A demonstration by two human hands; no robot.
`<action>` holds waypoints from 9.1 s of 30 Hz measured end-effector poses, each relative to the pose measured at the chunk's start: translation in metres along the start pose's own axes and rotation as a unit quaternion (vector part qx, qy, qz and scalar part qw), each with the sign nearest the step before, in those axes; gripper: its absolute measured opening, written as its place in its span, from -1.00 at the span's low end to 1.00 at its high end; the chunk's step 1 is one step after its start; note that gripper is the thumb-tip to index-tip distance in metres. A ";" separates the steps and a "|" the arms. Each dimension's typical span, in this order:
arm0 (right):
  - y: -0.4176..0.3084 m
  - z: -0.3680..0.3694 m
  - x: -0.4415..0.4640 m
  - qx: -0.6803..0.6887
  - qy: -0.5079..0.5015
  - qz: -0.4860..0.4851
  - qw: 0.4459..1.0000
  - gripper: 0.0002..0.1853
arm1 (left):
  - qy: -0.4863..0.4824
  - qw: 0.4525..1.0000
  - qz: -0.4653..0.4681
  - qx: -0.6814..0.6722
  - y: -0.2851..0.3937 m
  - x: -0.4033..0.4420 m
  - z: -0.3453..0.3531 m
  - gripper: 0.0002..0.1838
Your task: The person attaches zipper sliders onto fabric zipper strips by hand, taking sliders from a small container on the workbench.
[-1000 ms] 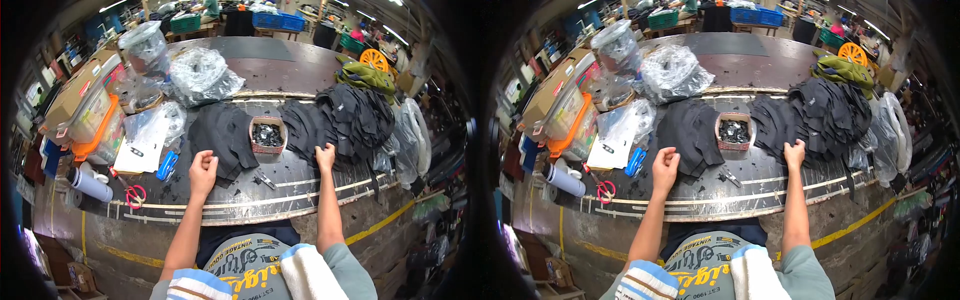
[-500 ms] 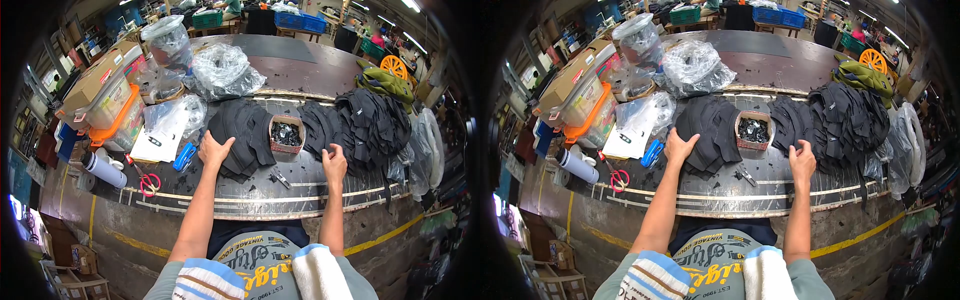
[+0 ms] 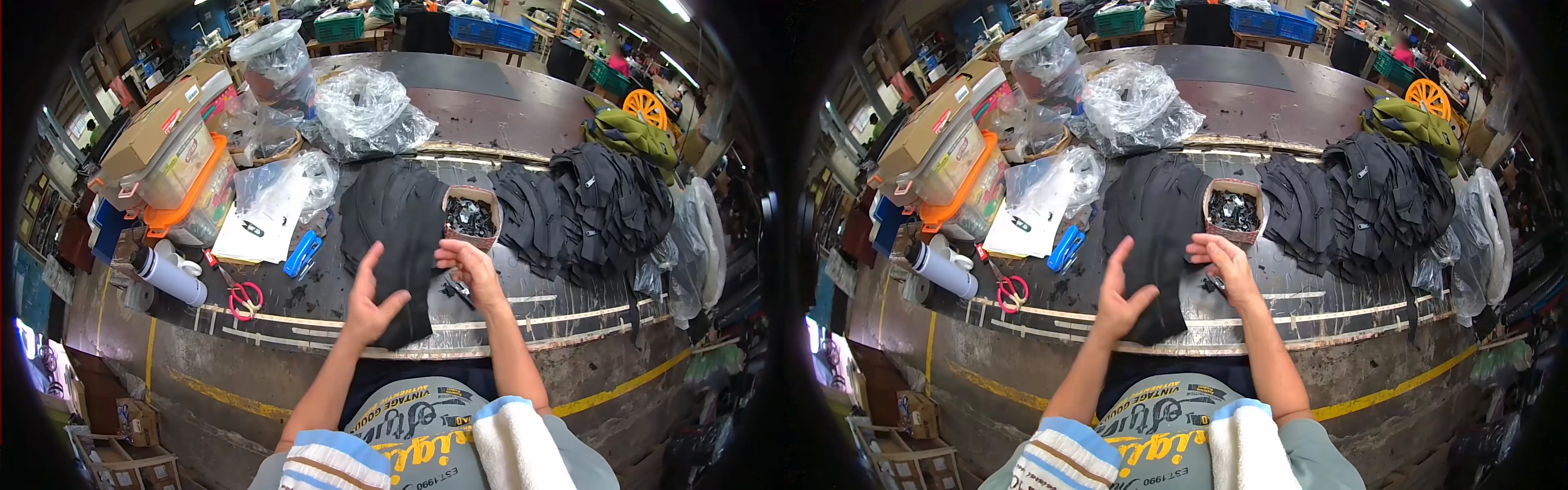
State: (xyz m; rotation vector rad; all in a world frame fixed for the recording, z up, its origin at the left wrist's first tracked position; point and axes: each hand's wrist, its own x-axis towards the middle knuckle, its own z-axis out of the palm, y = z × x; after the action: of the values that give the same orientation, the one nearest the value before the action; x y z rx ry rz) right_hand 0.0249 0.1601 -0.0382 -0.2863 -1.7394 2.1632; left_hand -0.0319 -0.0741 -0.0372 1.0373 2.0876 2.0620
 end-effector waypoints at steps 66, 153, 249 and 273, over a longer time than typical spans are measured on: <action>0.016 -0.091 0.146 -0.362 0.021 -0.149 0.920 -0.87 | 0.084 0.938 -0.160 -0.296 -0.075 -0.014 0.015 -0.85; -0.024 0.043 -0.049 -0.026 -0.062 -0.047 0.997 -0.82 | 0.053 0.863 -0.289 -0.411 0.020 0.012 0.042 -0.91; -0.033 0.047 -0.041 -0.069 -0.033 -0.052 0.996 -0.77 | 0.096 0.923 -0.242 -0.282 0.035 0.002 0.042 -0.95; -0.025 0.048 -0.042 -0.100 -0.019 -0.035 0.994 -0.81 | 0.072 0.915 -0.261 -0.298 0.030 0.000 0.037 -0.97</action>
State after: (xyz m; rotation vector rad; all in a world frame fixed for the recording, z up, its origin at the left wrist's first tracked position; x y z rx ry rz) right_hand 0.0489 0.1051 -0.0058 -0.2301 -1.9604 1.9615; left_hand -0.0019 -0.0441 -0.0154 0.2122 1.3830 2.2649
